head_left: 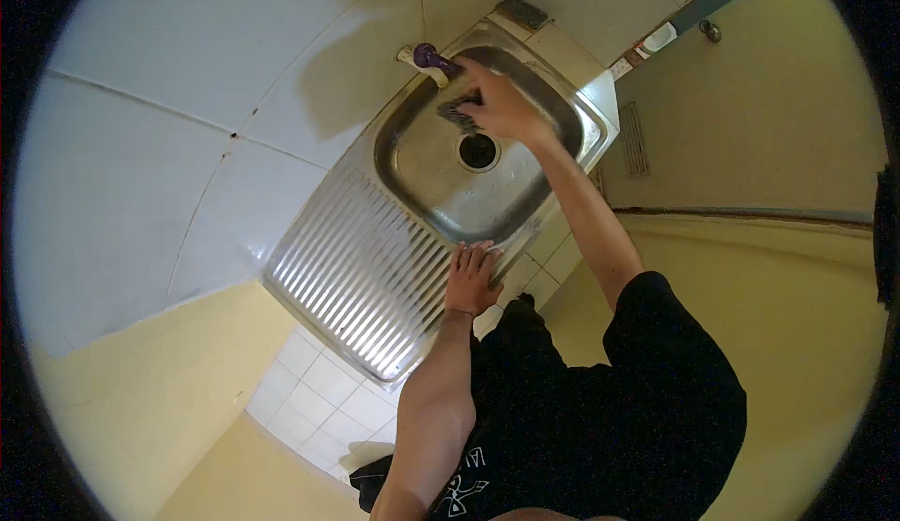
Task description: The person wipes the sink basin and draining board with a sponge, then scrubs the sink edges and the surrounding wall with a brush.
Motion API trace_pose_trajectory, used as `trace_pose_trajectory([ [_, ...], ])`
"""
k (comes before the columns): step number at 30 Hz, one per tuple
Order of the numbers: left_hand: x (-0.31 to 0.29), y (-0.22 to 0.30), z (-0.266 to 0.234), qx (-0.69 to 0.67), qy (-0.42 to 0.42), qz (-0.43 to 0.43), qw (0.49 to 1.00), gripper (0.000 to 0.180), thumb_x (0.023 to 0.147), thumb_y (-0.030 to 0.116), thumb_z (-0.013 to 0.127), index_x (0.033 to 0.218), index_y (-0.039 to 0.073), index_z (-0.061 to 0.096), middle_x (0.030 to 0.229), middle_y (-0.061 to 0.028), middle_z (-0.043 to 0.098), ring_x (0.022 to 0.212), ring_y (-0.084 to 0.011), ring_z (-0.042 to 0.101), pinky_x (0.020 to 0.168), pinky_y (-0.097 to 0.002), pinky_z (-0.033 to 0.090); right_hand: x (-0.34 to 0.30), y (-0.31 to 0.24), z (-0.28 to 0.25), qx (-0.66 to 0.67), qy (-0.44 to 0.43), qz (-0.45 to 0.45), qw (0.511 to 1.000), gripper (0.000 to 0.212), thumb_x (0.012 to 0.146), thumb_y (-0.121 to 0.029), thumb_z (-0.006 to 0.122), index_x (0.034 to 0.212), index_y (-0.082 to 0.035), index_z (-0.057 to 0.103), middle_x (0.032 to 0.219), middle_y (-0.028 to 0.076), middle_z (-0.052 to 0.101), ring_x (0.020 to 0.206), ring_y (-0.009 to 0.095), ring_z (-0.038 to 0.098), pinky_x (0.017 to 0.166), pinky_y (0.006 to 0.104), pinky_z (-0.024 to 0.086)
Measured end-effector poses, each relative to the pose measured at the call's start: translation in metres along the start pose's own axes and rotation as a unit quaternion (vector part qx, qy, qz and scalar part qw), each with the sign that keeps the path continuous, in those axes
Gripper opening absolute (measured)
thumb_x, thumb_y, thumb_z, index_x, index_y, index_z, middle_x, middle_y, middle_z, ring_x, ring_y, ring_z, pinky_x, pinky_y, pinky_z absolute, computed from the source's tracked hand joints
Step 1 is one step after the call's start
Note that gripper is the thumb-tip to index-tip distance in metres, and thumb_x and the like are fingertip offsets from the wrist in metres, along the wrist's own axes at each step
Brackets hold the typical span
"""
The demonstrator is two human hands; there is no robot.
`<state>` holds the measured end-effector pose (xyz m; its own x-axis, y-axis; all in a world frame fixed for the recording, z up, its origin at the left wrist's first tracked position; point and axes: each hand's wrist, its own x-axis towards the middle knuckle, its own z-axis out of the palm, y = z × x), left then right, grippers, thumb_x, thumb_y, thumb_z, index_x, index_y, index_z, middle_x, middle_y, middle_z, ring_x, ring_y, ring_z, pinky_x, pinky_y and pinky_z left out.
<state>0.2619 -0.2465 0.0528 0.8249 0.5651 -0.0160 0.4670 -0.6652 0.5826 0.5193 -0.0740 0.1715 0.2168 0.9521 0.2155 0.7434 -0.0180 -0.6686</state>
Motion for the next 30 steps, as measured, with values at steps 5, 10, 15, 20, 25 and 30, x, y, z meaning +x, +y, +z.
trace_pose_trajectory([
  [5,0.006,0.007,0.002,0.02,0.011,-0.007,1.0,0.065,0.076,0.035,0.077,0.131,0.012,0.052,0.138,-0.0085,0.049,0.132,-0.0304,0.044,0.12,-0.0518,0.022,0.012,0.119,-0.03,-0.103,-0.055,0.13,0.985,0.052,0.087,-0.009,0.066,0.137,-0.004,0.053,0.116,0.024,0.064,0.119,0.036,0.055,0.095,0.0414,0.047],
  [10,0.005,0.004,0.0,0.005,0.033,0.003,0.999,0.061,0.075,0.032,0.077,0.129,0.015,0.054,0.135,-0.0068,0.05,0.131,-0.0252,0.044,0.12,-0.0487,0.022,-0.007,0.194,-0.041,-0.328,-0.038,-0.053,0.942,0.044,0.09,-0.003,0.055,0.134,-0.001,0.057,0.142,0.021,0.051,0.134,0.031,0.045,0.11,0.0365,0.039],
  [15,0.008,0.005,-0.003,0.006,0.029,0.007,1.0,0.066,0.074,0.035,0.078,0.131,0.015,0.052,0.137,-0.007,0.05,0.131,-0.0278,0.045,0.119,-0.0515,0.024,-0.057,0.229,-0.067,-0.286,-0.112,-0.093,0.947,0.046,0.092,0.007,0.041,0.137,0.002,0.053,0.154,0.012,0.04,0.147,0.028,0.029,0.121,0.0383,0.028],
  [20,0.003,0.003,-0.005,-0.008,0.022,-0.008,1.0,0.065,0.075,0.035,0.077,0.132,0.016,0.051,0.137,-0.0067,0.05,0.131,-0.0269,0.045,0.119,-0.0512,0.023,-0.089,0.233,-0.069,-0.119,-0.083,-0.004,0.989,0.051,0.088,0.007,0.044,0.138,0.003,0.051,0.154,0.012,0.041,0.148,0.028,0.028,0.122,0.0381,0.025],
  [25,0.005,0.004,-0.002,-0.006,0.014,-0.002,1.0,0.061,0.076,0.035,0.076,0.129,0.016,0.055,0.135,-0.006,0.051,0.13,-0.0246,0.045,0.119,-0.0493,0.024,-0.022,0.218,-0.055,-0.25,-0.088,-0.103,0.959,0.058,0.082,0.008,0.051,0.139,0.003,0.05,0.154,0.013,0.041,0.148,0.029,0.027,0.122,0.0387,0.025],
  [30,0.006,0.005,-0.005,-0.016,0.02,-0.003,1.0,0.061,0.076,0.033,0.076,0.13,0.016,0.053,0.137,-0.0068,0.05,0.131,-0.0269,0.045,0.119,-0.0515,0.025,-0.017,0.219,-0.054,-0.345,-0.1,-0.09,0.929,0.065,0.082,0.008,0.051,0.145,-0.005,0.046,0.156,0.013,0.037,0.148,0.029,0.028,0.12,0.0391,0.028],
])
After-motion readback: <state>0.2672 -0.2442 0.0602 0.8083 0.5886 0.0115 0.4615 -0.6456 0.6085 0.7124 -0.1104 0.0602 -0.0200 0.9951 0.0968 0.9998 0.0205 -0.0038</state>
